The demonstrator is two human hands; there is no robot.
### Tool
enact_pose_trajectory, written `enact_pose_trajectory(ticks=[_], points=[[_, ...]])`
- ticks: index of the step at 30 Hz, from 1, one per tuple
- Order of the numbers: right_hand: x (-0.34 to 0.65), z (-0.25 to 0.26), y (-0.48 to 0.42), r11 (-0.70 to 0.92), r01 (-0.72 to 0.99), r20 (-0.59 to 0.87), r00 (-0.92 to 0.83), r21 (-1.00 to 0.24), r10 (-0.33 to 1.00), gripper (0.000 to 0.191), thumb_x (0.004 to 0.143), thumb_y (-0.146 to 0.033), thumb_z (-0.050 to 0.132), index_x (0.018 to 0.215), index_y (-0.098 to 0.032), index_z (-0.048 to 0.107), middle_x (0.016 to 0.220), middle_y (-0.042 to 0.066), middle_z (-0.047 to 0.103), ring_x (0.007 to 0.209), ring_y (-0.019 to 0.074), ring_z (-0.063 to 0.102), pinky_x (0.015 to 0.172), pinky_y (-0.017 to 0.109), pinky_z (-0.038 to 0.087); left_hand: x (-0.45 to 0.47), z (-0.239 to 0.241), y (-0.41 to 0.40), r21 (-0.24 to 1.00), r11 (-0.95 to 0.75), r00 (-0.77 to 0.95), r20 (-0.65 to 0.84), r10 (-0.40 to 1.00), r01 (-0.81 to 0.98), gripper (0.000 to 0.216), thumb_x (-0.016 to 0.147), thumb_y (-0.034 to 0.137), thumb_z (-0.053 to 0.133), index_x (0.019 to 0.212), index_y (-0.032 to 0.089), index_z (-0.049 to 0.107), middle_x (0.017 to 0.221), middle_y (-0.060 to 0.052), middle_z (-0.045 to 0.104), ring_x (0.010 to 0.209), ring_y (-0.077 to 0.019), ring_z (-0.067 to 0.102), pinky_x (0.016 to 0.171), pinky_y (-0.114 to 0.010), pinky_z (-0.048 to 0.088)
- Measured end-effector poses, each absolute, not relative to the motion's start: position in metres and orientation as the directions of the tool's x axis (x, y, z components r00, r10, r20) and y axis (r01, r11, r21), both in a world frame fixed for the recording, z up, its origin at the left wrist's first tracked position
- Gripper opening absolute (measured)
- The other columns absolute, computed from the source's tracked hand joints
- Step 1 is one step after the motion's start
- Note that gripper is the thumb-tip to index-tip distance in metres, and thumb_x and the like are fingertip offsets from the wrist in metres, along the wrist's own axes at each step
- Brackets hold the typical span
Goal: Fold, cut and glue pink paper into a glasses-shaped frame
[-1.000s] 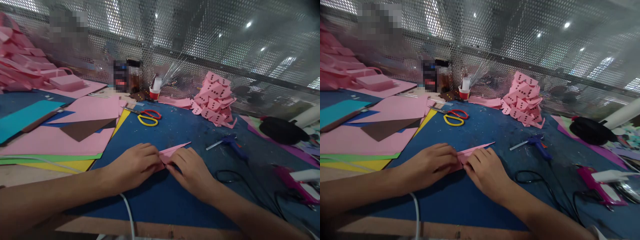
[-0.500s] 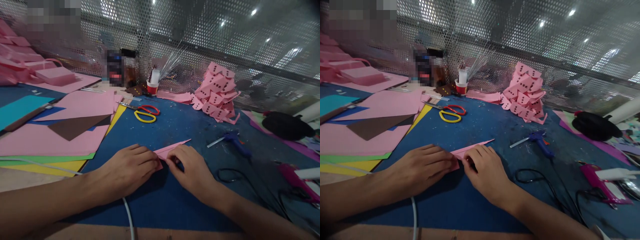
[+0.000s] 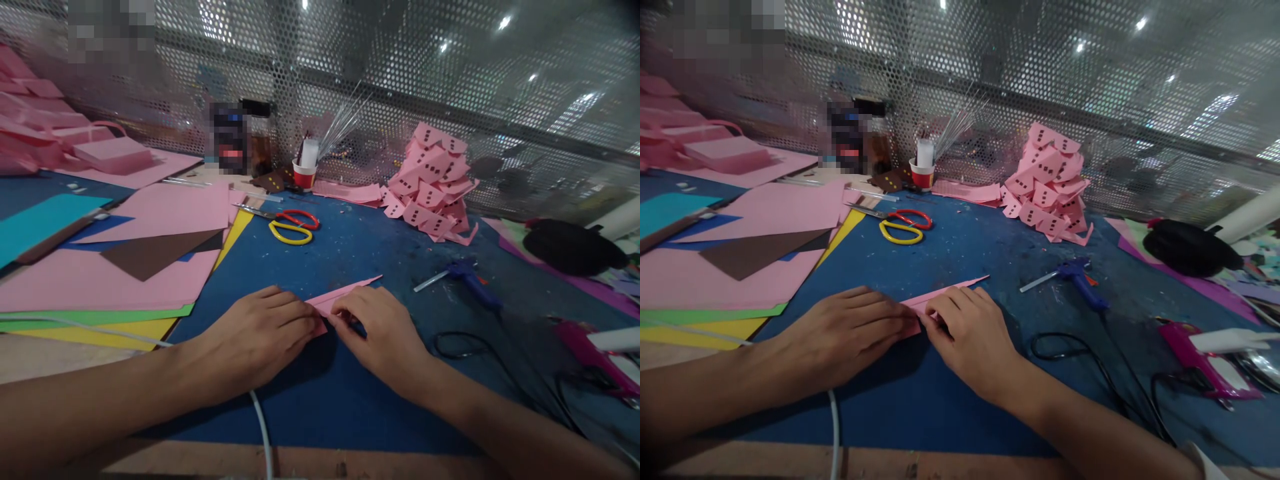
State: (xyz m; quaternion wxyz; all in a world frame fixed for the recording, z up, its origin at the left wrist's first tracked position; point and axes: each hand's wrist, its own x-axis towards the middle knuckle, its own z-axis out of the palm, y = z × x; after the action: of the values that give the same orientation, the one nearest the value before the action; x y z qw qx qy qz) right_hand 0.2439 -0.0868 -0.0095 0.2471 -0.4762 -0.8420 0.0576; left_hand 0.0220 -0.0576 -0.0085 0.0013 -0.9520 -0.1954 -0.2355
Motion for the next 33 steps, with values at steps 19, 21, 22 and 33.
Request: enact_pose_trajectory(ticks=[19, 21, 22, 33], points=[[0.2425, -0.0125, -0.0857, 0.453, 0.801, 0.317, -0.346, -0.391, 0.883, 0.01, 0.087, -0.018, 0.053, 0.078, -0.021, 0.053, 0.084, 0.002, 0.058, 0.077, 0.0166, 0.052, 0.069, 0.03, 0.04, 0.0179, -0.0076, -0.0598, 0.069, -0.92, 0.829, 0.411, 0.378, 0.386, 0.026, 0.092, 0.018, 0.051, 0.115, 0.022, 0.062, 0.11, -0.003, 0.07, 0.096, -0.0182, 0.064, 0.085, -0.034, 0.046], [0.2426, -0.0127, -0.0856, 0.457, 0.802, 0.322, -0.347, -0.386, 0.881, 0.01, 0.087, -0.018, 0.053, 0.078, -0.021, 0.053, 0.084, 0.002, 0.057, 0.077, 0.0168, 0.052, 0.069, 0.03, 0.04, 0.0183, -0.0069, -0.0603, 0.069, -0.92, 0.832, 0.405, 0.379, 0.385, 0.026, 0.092, 0.018, 0.05, 0.114, 0.022, 0.062, 0.11, -0.003, 0.07, 0.096, -0.0181, 0.064, 0.085, -0.034, 0.045], [0.2426, -0.0128, -0.0856, 0.458, 0.802, 0.324, -0.348, -0.384, 0.88, 0.01, 0.087, -0.018, 0.053, 0.078, -0.021, 0.053, 0.084, 0.002, 0.057, 0.077, 0.0168, 0.052, 0.069, 0.03, 0.04, 0.0187, -0.0064, -0.0605, 0.071, -0.92, 0.832, 0.404, 0.38, 0.386, 0.026, 0.092, 0.017, 0.05, 0.114, 0.022, 0.062, 0.11, -0.003, 0.07, 0.095, -0.0179, 0.064, 0.085, -0.033, 0.045], [0.2426, -0.0131, -0.0854, 0.453, 0.81, 0.291, -0.362, -0.372, 0.886, 0.009, 0.087, -0.017, 0.052, 0.079, -0.021, 0.053, 0.086, 0.002, 0.055, 0.079, 0.0164, 0.051, 0.071, 0.029, 0.039, 0.0215, -0.0045, -0.0617, 0.07, -0.917, 0.824, 0.417, 0.384, 0.392, 0.024, 0.091, 0.018, 0.05, 0.111, 0.021, 0.064, 0.106, -0.004, 0.07, 0.092, -0.0171, 0.064, 0.084, -0.032, 0.046]])
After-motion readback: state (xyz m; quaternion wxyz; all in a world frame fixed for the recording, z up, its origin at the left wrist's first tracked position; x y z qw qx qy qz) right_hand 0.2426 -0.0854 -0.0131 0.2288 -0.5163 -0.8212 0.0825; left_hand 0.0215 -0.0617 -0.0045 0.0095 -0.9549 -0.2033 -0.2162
